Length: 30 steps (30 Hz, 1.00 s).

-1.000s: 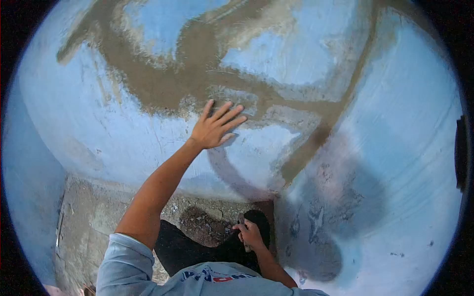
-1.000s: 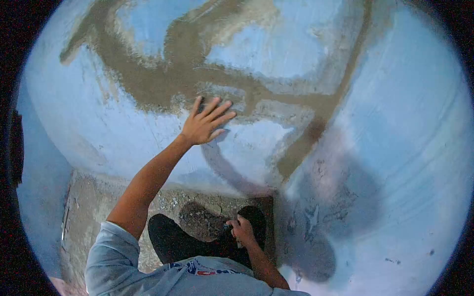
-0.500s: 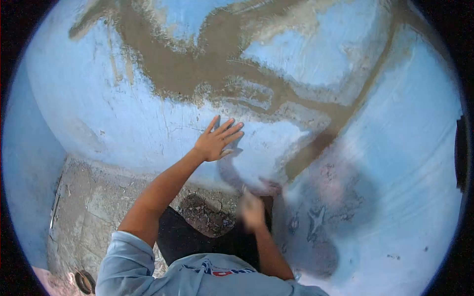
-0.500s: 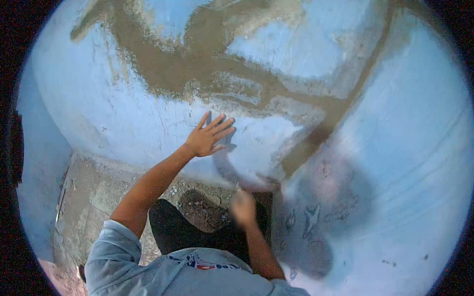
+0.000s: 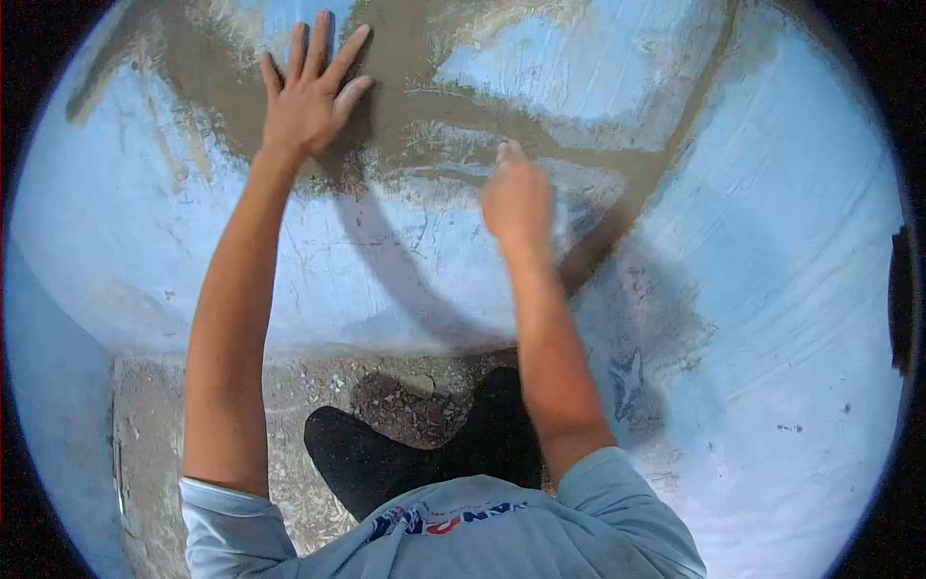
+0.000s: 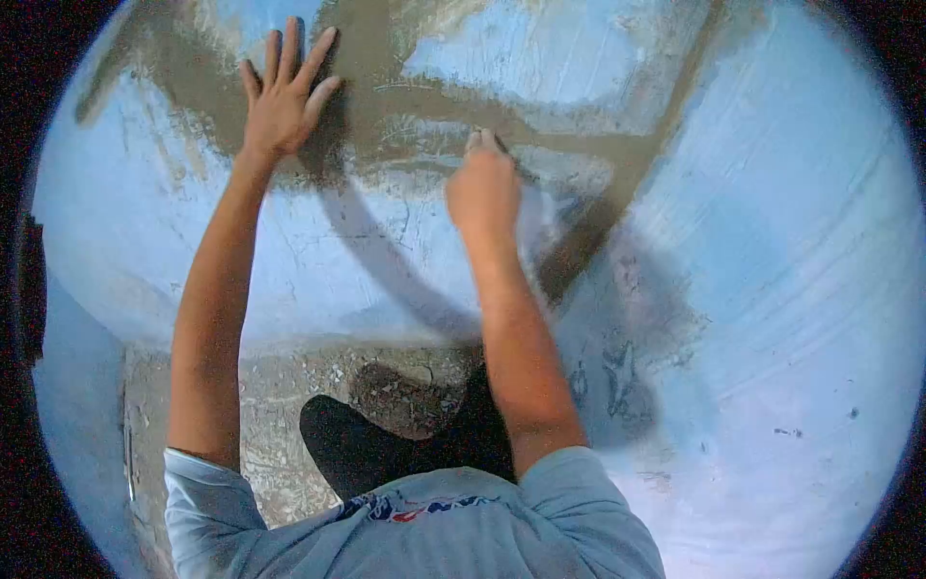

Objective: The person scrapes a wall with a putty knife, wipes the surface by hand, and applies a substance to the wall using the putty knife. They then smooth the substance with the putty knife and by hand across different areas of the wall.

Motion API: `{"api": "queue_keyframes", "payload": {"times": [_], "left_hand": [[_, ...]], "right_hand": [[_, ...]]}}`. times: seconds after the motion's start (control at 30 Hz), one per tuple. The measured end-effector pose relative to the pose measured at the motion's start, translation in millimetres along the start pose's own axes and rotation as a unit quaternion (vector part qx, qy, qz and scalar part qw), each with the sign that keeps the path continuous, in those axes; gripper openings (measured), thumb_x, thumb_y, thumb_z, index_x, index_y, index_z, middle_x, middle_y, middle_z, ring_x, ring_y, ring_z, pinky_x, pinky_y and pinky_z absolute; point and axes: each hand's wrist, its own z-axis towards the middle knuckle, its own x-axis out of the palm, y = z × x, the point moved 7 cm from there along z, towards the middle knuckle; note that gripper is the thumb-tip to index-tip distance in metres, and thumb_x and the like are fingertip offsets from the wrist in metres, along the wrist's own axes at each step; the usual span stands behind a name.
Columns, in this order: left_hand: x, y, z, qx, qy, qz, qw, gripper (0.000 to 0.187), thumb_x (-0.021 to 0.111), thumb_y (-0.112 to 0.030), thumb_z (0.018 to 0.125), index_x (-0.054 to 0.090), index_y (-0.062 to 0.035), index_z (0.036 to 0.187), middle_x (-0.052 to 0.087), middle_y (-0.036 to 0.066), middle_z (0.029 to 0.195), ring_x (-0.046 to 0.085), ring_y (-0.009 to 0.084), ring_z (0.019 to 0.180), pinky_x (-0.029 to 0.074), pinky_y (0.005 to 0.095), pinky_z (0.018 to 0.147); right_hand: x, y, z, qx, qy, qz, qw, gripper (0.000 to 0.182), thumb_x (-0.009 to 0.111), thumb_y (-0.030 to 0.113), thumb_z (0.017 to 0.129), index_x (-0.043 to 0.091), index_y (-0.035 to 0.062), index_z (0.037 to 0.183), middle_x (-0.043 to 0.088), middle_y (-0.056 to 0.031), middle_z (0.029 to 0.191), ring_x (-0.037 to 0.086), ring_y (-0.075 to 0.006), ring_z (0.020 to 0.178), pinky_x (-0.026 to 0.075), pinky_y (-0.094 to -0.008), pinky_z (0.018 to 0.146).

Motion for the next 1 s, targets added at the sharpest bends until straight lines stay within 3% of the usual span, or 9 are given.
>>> {"api": "queue_keyframes", "payload": {"times": [0.1,0.2,0.3,0.53,0.7,0.8,0.87,0.97,1.0], "left_hand": [[-2.7,-2.7,0.3,0.036,-0.043,-0.014,0.998,0.059,0.042,-0.057,0.106,0.026,-0.0472,0.162,0.014,0.004,0.174,0.012,0.0352,0.160,0.003,0.0706,0.122],[-7.5,-5.2,1.9,0.002,0.062,0.037,0.997,0.063,0.046,-0.050,0.104,0.034,-0.0303,0.162,0.017,0.011,0.173,0.011,0.0396,0.159,0.001,0.0649,0.124],[-4.2,-0.2,0.0,-0.012,0.102,0.045,0.994,0.066,0.047,-0.051,0.104,0.032,-0.0277,0.164,0.014,0.014,0.174,0.006,0.0422,0.159,-0.003,0.0652,0.124],[-6.3,0.1,-0.7,-0.003,0.102,0.026,0.994,0.067,0.050,-0.049,0.103,0.032,-0.0274,0.164,0.016,0.012,0.173,0.009,0.0403,0.159,-0.001,0.0643,0.124],[-7.9,0.1,-2.2,0.014,0.081,0.035,0.996,0.067,0.050,-0.049,0.103,0.033,-0.0270,0.164,0.016,0.012,0.174,0.008,0.0400,0.159,-0.001,0.0639,0.124],[-4.1,1.3,-2.2,0.010,0.089,0.020,0.996,0.067,0.049,-0.050,0.103,0.032,-0.0274,0.164,0.014,0.010,0.174,0.007,0.0390,0.160,-0.002,0.0639,0.125],[-2.1,3.5,-2.1,0.016,0.082,0.052,0.995,0.067,0.049,-0.050,0.103,0.031,-0.0276,0.164,0.012,0.009,0.175,0.006,0.0384,0.160,-0.002,0.0638,0.125],[-6.1,1.4,-2.7,0.016,0.078,0.023,0.997,0.068,0.048,-0.051,0.103,0.030,-0.0277,0.165,0.012,0.010,0.175,0.005,0.0386,0.160,-0.003,0.0634,0.125],[-5.5,1.1,-2.5,0.018,0.079,0.028,0.996,0.068,0.048,-0.051,0.104,0.030,-0.0277,0.165,0.012,0.010,0.175,0.005,0.0387,0.160,-0.003,0.0633,0.125]], "right_hand": [[46.4,3.7,-19.8,0.006,0.070,-0.044,0.997,0.040,0.052,0.001,0.093,0.064,-0.0054,0.130,0.064,-0.0281,0.131,0.067,-0.0451,0.112,0.055,-0.0496,0.098],[40.8,3.4,-42.1,0.087,0.207,-0.042,0.974,0.032,0.053,0.001,0.092,0.070,-0.0051,0.119,0.069,-0.0319,0.113,0.068,-0.0488,0.107,0.056,-0.0493,0.092],[-3.4,-5.1,-11.9,0.114,0.010,0.121,0.986,0.024,0.059,0.003,0.088,0.073,-0.0064,0.106,0.070,-0.0325,0.108,0.067,-0.0509,0.105,0.056,-0.0512,0.092],[84.4,48.9,-36.7,0.092,0.148,0.047,0.984,0.022,0.065,0.008,0.083,0.072,-0.0086,0.097,0.070,-0.0354,0.102,0.069,-0.0488,0.101,0.057,-0.0511,0.088],[25.9,9.8,-3.5,0.185,0.094,0.089,0.974,0.018,0.063,0.005,0.084,0.072,-0.0102,0.089,0.072,-0.0327,0.091,0.075,-0.0397,0.094,0.059,-0.0485,0.083],[66.9,55.6,5.1,0.007,0.067,-0.087,0.994,0.019,0.064,0.006,0.084,0.072,-0.0106,0.088,0.072,-0.0308,0.084,0.076,-0.0395,0.084,0.061,-0.0478,0.075],[83.6,96.5,-16.4,0.015,-0.014,-0.022,1.000,0.019,0.065,0.007,0.084,0.072,-0.0104,0.087,0.072,-0.0290,0.078,0.076,-0.0404,0.076,0.061,-0.0477,0.070],[50.5,52.0,-0.4,0.081,0.136,0.091,0.983,0.018,0.067,0.008,0.084,0.074,-0.0085,0.086,0.072,-0.0271,0.076,0.076,-0.0392,0.076,0.061,-0.0471,0.072],[22.5,41.4,5.4,0.069,0.078,0.074,0.992,0.017,0.064,0.007,0.082,0.073,-0.0071,0.079,0.073,-0.0242,0.076,0.072,-0.0340,0.060,0.061,-0.0456,0.067]]}}
